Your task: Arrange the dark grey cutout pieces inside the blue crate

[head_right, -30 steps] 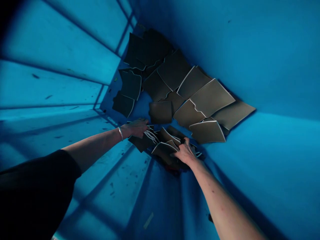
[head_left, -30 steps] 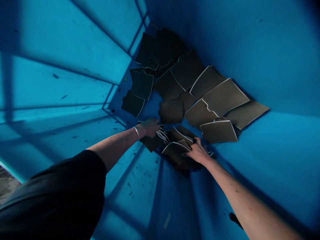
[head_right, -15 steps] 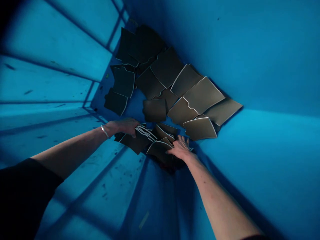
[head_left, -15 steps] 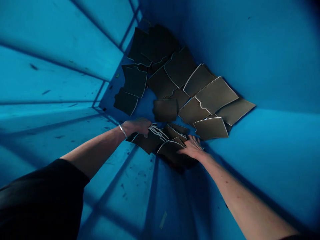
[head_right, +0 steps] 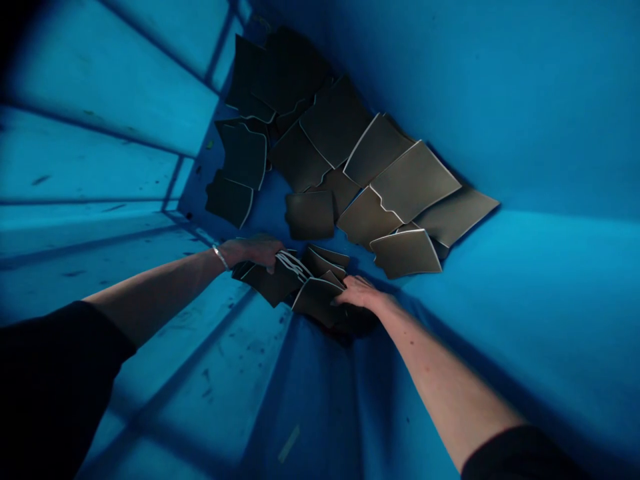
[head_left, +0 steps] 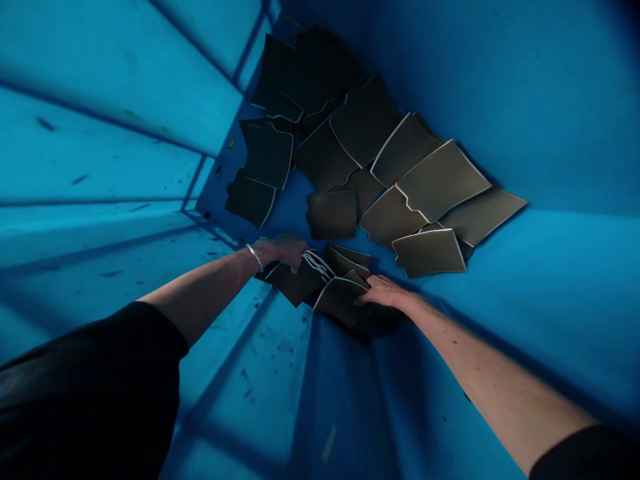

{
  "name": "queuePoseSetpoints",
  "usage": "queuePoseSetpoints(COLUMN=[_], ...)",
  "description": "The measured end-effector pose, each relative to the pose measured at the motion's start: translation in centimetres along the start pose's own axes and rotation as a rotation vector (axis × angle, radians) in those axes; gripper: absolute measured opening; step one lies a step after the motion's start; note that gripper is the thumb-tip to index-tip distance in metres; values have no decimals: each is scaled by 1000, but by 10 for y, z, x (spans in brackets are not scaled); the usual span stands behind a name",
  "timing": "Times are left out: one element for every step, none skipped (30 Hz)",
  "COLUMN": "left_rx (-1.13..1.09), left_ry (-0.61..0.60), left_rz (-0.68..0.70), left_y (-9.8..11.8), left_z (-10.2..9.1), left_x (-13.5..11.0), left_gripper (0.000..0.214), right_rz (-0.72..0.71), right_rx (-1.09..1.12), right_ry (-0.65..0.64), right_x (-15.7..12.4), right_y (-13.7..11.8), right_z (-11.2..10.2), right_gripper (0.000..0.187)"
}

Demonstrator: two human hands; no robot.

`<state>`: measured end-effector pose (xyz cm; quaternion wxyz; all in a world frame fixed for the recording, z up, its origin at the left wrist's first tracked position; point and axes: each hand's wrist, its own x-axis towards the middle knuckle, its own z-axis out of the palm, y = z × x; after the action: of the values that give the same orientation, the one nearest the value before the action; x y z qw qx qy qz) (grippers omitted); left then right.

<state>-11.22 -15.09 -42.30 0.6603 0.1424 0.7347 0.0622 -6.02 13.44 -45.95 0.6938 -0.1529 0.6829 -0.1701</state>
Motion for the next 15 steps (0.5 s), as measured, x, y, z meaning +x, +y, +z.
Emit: queuePoseSetpoints(left_rx=[-6, -15, -26, -38, -50, -62, -74, -86, -100, -118, -137, -152, -193, -259, -336], left_ry=[7, 16, 29, 45, 65, 88, 115, 141, 167, 195, 222, 246, 271, 298, 325], left_rz=[-5, -10, -17, -25, -35, -48, -63, -79, -92, -103, -111, -112, -115, -122, -128], left_y=[-1, -3, -6, -9, -12, -16, -20, -25, -30, -34, -39, -42, -46, -49, -51], left_z=[0, -1, -3, -6, -10, -15, -20, -26, -33, -41, -48, -55, -63, -69, -75], left_x=[-3, -7, -13, -19, -27, -36, -46, -58, -71, -85, -101, -117, -135, -153, -171], left_gripper=[46, 46, 46, 47, 49, 50, 51, 52, 52, 52, 52, 53, 54, 56, 58], right_rz=[-8, -11, -13, -16, -22, -29, -38, -49, -62, -76, -92, -108, -125, -143, -163], right_rx=[-5, -12, -20, -28, -35, -41, -46, -47, -44, -36, -22, 0, 29, 67, 114], right_ry=[0, 11, 27, 46, 66, 87, 110, 136, 162, 190, 217, 244, 271, 297, 325], right_x=[-1, -3, -5, -9, -13, -17, -22, -28, -35, -42, -51, -61, -72, -84, -97], right_y=[-4, -8, -14, -22, -30, -39, -48, -58, -68, -78, -88, -98, -107, -116, -125], right_z=[-2, -4, -8, -12, -16, -21, -27, -34, -41, -49, -57, -65, -74, -82, -91], right_gripper=[30, 29, 29, 29, 29, 29, 28, 28, 28, 27, 28, 28, 28, 28, 27])
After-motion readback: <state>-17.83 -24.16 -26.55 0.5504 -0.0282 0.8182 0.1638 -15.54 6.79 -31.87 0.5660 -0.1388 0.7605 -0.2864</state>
